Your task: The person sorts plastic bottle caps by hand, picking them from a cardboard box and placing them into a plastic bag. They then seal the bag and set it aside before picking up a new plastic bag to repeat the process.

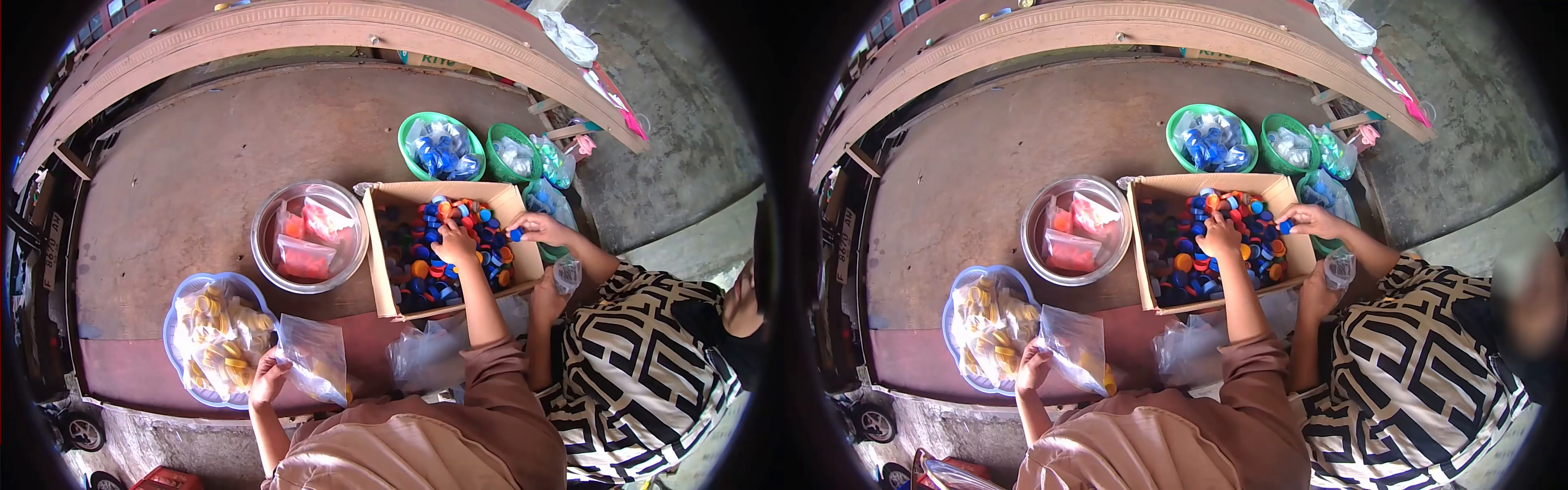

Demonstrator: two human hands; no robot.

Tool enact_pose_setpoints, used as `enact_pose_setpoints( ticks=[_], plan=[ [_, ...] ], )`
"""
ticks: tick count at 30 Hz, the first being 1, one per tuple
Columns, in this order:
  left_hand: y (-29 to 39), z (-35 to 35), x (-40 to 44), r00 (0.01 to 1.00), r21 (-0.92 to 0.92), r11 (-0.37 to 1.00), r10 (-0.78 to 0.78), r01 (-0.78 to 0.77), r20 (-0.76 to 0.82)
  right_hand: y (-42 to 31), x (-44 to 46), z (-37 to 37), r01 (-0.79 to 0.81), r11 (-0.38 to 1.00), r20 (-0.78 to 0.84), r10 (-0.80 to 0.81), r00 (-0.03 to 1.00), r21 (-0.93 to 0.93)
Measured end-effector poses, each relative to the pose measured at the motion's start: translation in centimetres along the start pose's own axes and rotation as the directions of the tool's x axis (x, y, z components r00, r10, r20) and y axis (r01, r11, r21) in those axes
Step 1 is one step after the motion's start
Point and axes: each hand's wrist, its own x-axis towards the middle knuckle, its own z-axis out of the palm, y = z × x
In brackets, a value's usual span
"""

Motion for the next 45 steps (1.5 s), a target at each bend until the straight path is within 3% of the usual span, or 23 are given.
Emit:
enact_pose_setpoints(
  ticks=[2,5,10,13,14,17,19,21,23,24,25,27,28,29,33,35,36,39,42,45],
  plan=[
    [0.2,0.2,0.1,1.0,-0.004,1.0,-0.009,0.009,0.003,0.3,-1.0,-0.3,-0.043,0.998,0.027,0.041,0.999,0.055],
    [0.2,0.0,-0.1,1.0,0.006,1.0,-0.007,0.007,0.009,1.3,-2.9,0.3,-0.043,0.988,-0.129,0.062,0.99,0.146],
    [0.1,0.0,0.1,1.0,0.006,1.0,-0.012,0.012,0.003,2.8,-5.5,1.1,0.267,0.88,-0.448,-0.07,0.891,0.393],
    [-0.6,-0.6,0.0,0.999,0.035,0.999,0.038,-0.038,0.003,2.4,-8.5,-1.3,0.325,0.836,-0.574,-0.015,0.819,0.442],
    [-0.8,-0.4,0.0,0.997,0.041,0.997,0.071,-0.071,-0.001,1.5,-10.0,-2.4,0.316,0.871,-0.664,0.016,0.748,0.377],
    [-0.3,2.6,0.3,0.986,0.104,0.984,0.153,-0.145,-0.063,-2.7,-14.5,-3.0,0.351,0.593,-0.541,0.175,0.822,0.725],
    [1.0,5.8,0.6,0.975,0.078,0.973,0.219,-0.216,-0.037,-5.4,-16.6,-0.7,0.509,0.483,-0.579,-0.006,0.815,0.712],
    [1.2,7.3,0.9,0.946,0.184,0.931,0.324,-0.316,-0.015,-7.9,-19.0,0.5,0.399,0.184,-0.358,-0.22,0.908,0.899],
    [1.4,8.4,0.9,0.942,0.261,0.908,0.337,-0.328,0.011,-9.6,-20.3,1.0,0.295,0.125,-0.224,-0.4,0.889,0.947],
    [1.7,9.2,0.8,0.931,0.294,0.885,0.361,-0.362,0.061,-10.4,-21.4,-1.3,0.183,0.171,-0.088,-0.451,0.888,0.968],
    [2.0,10.2,0.6,0.918,0.326,0.859,0.38,-0.395,0.112,-11.0,-22.0,-0.7,0.232,0.07,-0.186,-0.399,0.898,0.97],
    [2.6,11.9,-0.1,0.927,0.333,0.866,0.347,-0.374,0.139,-11.5,-21.6,-0.7,0.355,0.005,-0.335,-0.312,0.889,0.935],
    [2.2,12.1,-0.4,0.933,0.357,0.863,0.343,-0.358,0.107,-10.9,-21.4,-1.3,0.272,-0.151,-0.309,-0.354,0.883,0.95],
    [2.0,12.2,-0.6,0.937,0.382,0.858,0.34,-0.342,0.075,-11.2,-21.4,-1.8,0.216,-0.279,-0.297,-0.292,0.909,0.936],
    [2.6,14.9,-0.8,0.833,0.376,0.792,0.546,-0.481,-0.084,-10.9,-21.2,-3.8,0.312,-0.19,-0.357,-0.301,0.884,0.931],
    [2.9,14.6,-0.6,0.799,0.406,0.753,0.595,-0.518,-0.084,-11.0,-21.3,-4.6,0.327,-0.175,-0.367,-0.298,0.881,0.929],
    [3.0,14.5,-0.7,0.785,0.42,0.736,0.614,-0.53,-0.085,-11.0,-21.3,-5.0,0.436,-0.069,-0.438,-0.261,0.86,0.897],
    [3.2,15.6,-1.0,0.771,0.378,0.755,0.62,-0.536,-0.146,-10.5,-21.2,-5.3,0.573,-0.113,-0.58,-0.266,0.77,0.812],
    [3.3,16.4,-1.2,0.688,0.486,0.667,0.706,-0.565,-0.168,-10.0,-20.9,-5.5,0.577,-0.204,-0.612,-0.253,0.749,0.791],
    [3.8,16.6,-1.1,0.669,0.53,0.64,0.723,-0.556,-0.171,-9.4,-21.3,-6.4,0.399,-0.207,-0.447,-0.331,0.831,0.894]
  ],
)
